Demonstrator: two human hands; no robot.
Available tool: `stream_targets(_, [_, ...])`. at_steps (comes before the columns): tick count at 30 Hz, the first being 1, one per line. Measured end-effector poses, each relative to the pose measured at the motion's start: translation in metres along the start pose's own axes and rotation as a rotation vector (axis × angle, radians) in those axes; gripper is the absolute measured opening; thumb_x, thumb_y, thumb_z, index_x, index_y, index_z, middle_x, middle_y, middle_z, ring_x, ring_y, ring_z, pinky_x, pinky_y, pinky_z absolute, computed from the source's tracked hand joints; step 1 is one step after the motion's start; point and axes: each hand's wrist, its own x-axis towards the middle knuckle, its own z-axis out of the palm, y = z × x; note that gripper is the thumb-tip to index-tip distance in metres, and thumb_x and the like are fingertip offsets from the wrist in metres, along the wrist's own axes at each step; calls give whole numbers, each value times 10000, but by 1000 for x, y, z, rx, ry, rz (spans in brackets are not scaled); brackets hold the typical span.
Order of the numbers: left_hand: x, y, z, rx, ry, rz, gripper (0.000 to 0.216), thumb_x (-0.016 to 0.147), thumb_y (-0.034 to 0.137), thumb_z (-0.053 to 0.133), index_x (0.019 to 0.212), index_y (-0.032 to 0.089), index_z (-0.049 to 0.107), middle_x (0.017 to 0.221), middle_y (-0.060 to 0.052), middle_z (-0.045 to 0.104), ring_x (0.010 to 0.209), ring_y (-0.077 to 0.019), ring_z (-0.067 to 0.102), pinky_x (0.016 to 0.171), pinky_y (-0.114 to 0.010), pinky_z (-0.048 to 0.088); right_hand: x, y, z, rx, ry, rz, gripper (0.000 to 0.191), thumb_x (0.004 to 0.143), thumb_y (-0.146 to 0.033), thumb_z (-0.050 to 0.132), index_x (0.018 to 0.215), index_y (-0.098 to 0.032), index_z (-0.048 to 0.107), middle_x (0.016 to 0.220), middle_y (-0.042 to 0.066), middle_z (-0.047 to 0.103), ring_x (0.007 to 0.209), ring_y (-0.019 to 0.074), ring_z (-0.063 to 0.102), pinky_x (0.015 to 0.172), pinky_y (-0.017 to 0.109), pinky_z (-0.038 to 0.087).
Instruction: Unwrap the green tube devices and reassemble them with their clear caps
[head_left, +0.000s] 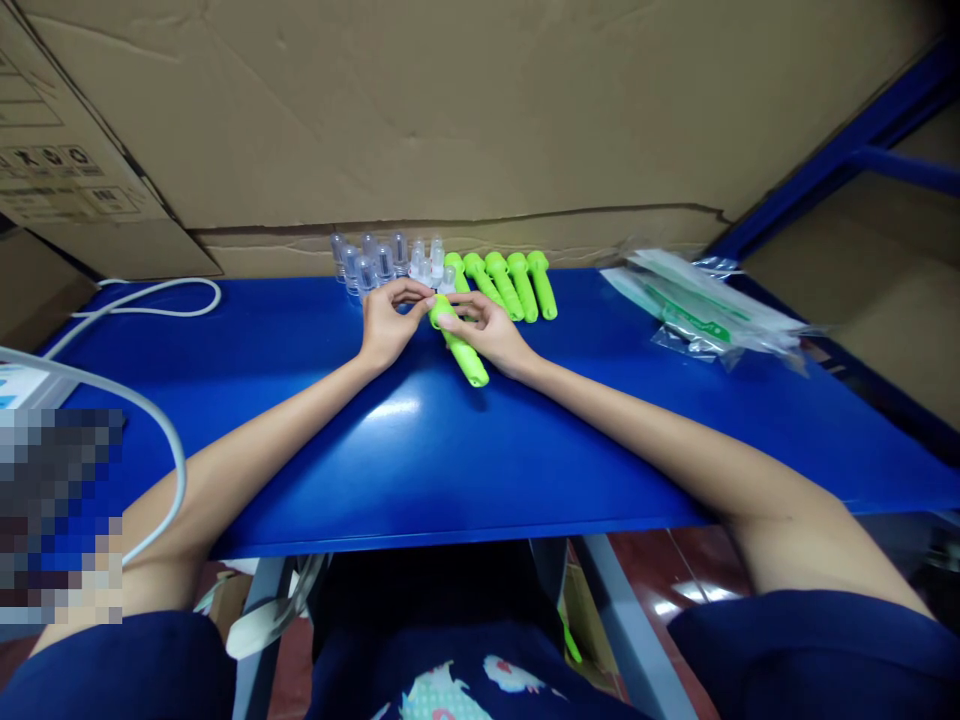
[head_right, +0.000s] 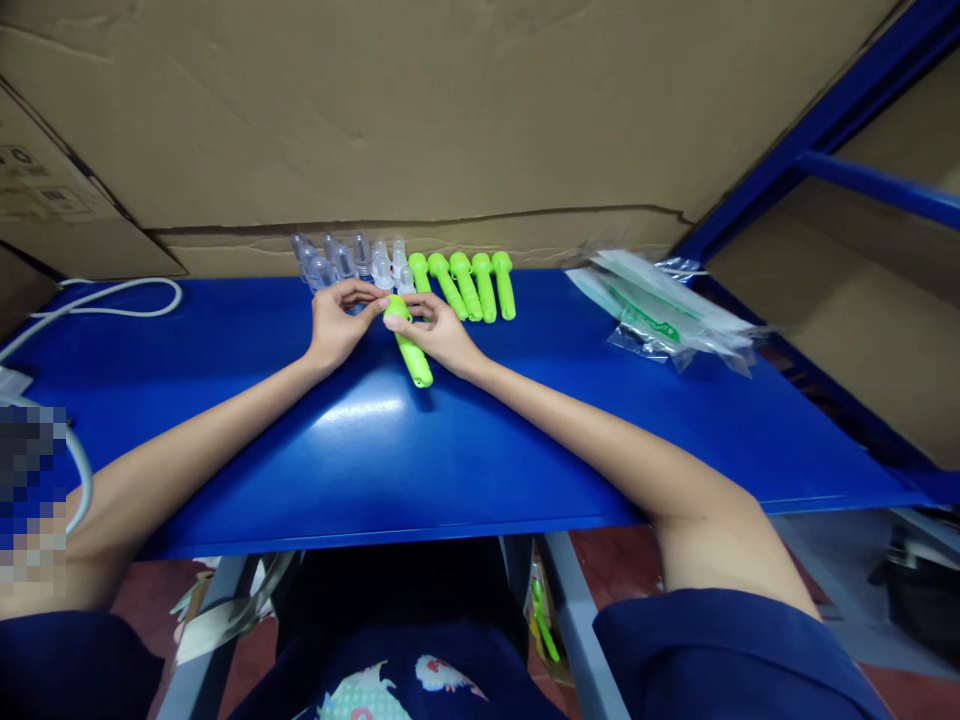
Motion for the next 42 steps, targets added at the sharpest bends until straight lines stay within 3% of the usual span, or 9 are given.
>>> stream_targets(3, [1, -2, -2, 19, -12, 1, 120, 805, 230, 793, 887, 166, 733, 932, -65, 796, 874, -162, 752, 878, -280, 583, -1, 3, 1, 9, -50, 9, 793, 638, -557, 911, 1268, -248, 541, 1294, 103, 672, 975, 216, 743, 932, 426, 642])
stream_targets(8, [1, -7, -4, 151, -62, 35, 357, 860, 368, 774, 1167, 189, 749, 1314, -119, 680, 921, -163, 736, 747, -240, 541, -2, 6, 0, -54, -3, -65, 669, 687, -385, 822, 1262, -250, 510, 1311, 113, 639, 1131, 247, 705, 1024, 443, 595])
stream_targets(10, [2, -8, -6, 197, -113, 42, 387, 893, 434, 740, 1181, 178, 765, 1352, -137, 627, 973, -180, 719, 750, -250, 543, -2, 5, 0, -70, 21, -84, 648, 677, -352, 800, 1244, -239, 509, 1297, 123, 639, 1171, 263, 686, 1033, 449, 588])
stream_targets(15, [4, -8, -9, 245, -160, 81, 366, 923, 499, 697, 1061, 183, 819, 1336, -143, 622, 1162, -244, 662, 898, -313, 567, -3, 4, 1, -66, 52, -115, 614, 667, -324, 792, 1211, -235, 521, 1297, 128, 636, 1211, 265, 660, 1035, 434, 590])
stream_targets(21, [3, -5, -7, 67, -201, 82, 413, 903, 572, 705, 1014, 197, 837, 1207, -112, 790, 1218, -272, 707, 1137, -422, 503, -3, 3, 1, -77, 42, -133, 575, 672, -361, 800, 1166, -253, 528, 1323, 112, 622, 1247, 255, 628, 1033, 412, 586])
stream_targets(28, [4, 0, -8, -3, -167, 0, 402, 828, 552, 797, 1015, 201, 848, 1125, -76, 814, 1121, -293, 769, 1080, -421, 562, -4, 2, 2, -69, 48, -151, 561, 672, -379, 807, 1132, -258, 509, 1320, 96, 627, 1186, 232, 659, 1028, 403, 591])
stream_targets(42, [3, 11, -9, 86, -69, 39, 262, 827, 452, 831, 952, 223, 856, 1024, -59, 837, 973, -254, 788, 915, -351, 601, -4, 1, 3, -65, 79, -152, 594, 669, -439, 828, 1153, -253, 538, 1350, 112, 629, 1213, 257, 665, 1058, 434, 581])
